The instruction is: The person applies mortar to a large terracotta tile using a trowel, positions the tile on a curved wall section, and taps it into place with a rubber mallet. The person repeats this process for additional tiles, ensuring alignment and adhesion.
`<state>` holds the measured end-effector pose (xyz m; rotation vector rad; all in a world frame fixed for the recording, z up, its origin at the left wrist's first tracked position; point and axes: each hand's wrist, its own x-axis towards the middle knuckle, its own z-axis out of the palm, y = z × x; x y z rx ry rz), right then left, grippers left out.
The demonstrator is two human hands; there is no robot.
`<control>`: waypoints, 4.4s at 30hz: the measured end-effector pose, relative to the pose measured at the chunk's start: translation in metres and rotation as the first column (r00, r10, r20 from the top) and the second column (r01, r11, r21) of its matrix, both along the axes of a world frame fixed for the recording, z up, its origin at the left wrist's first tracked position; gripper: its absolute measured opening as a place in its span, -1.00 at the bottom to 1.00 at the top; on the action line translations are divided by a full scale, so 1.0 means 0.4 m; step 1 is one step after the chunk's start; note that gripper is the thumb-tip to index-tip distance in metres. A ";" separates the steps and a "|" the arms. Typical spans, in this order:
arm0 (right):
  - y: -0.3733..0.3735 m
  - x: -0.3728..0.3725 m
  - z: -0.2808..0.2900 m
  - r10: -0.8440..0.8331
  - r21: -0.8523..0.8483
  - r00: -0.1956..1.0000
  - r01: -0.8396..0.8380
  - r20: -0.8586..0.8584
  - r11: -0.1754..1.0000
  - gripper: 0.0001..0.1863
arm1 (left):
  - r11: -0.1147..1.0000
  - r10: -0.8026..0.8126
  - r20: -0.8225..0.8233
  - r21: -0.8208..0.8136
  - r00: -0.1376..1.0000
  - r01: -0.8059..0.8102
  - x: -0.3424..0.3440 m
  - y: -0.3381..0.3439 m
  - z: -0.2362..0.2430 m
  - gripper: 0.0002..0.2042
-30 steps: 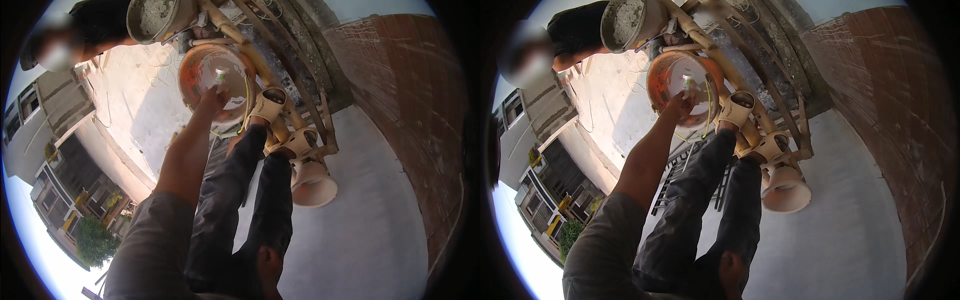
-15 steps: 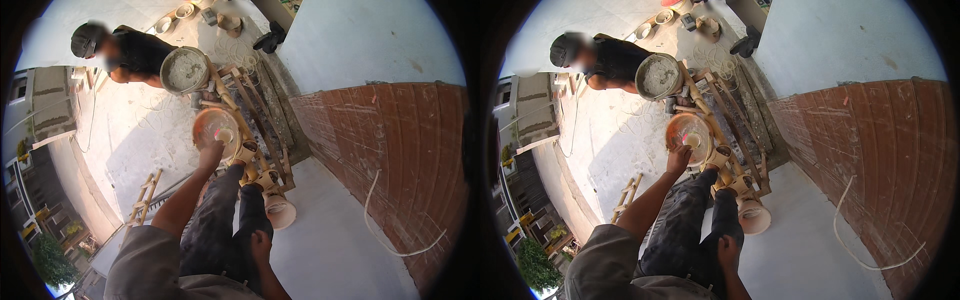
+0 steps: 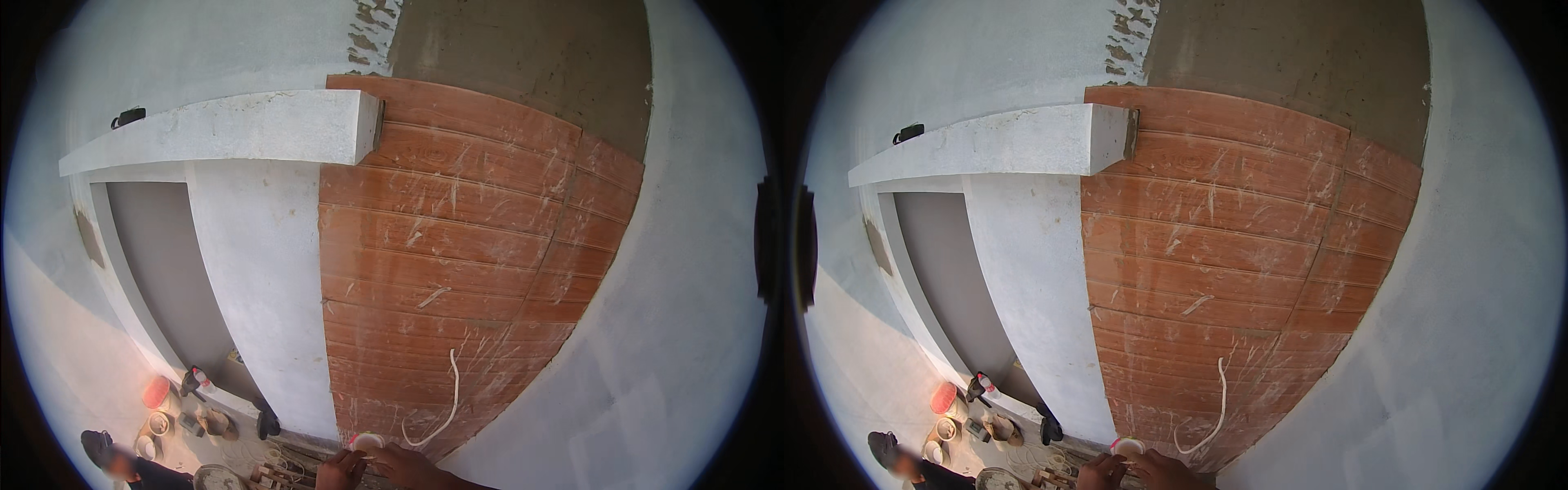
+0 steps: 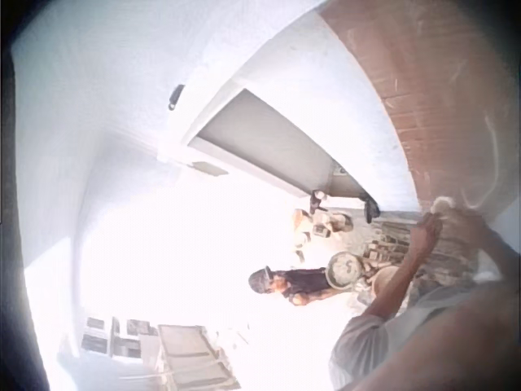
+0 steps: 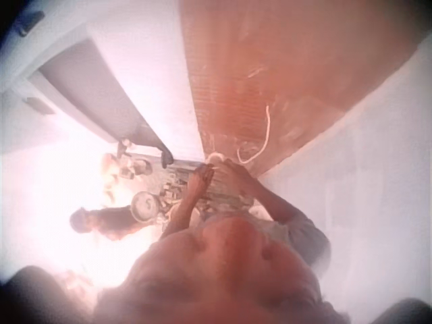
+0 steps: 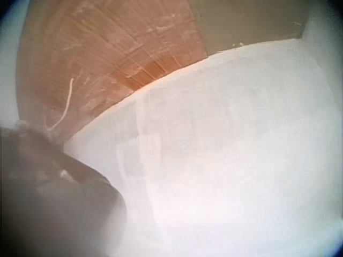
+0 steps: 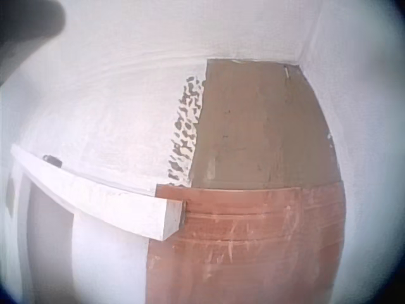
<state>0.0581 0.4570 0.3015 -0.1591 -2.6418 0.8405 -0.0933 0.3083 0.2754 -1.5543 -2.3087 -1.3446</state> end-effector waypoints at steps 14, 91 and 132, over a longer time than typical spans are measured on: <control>0.252 0.280 0.865 -0.234 0.178 0.970 0.241 -0.060 0.954 -0.79 | 0.992 0.079 0.124 0.086 0.989 -0.090 -0.109 -0.109 0.143 -0.52; 0.478 0.128 1.402 -0.511 0.487 0.805 0.590 -0.302 0.644 -0.62 | 0.499 0.838 0.414 -0.845 0.355 -0.193 -0.145 -0.914 -0.536 -0.74; -0.168 -0.039 -0.292 0.330 -0.364 0.708 -0.110 0.624 0.925 -0.72 | 0.588 0.801 0.571 -0.807 -0.180 0.057 0.233 -0.915 -0.590 -0.56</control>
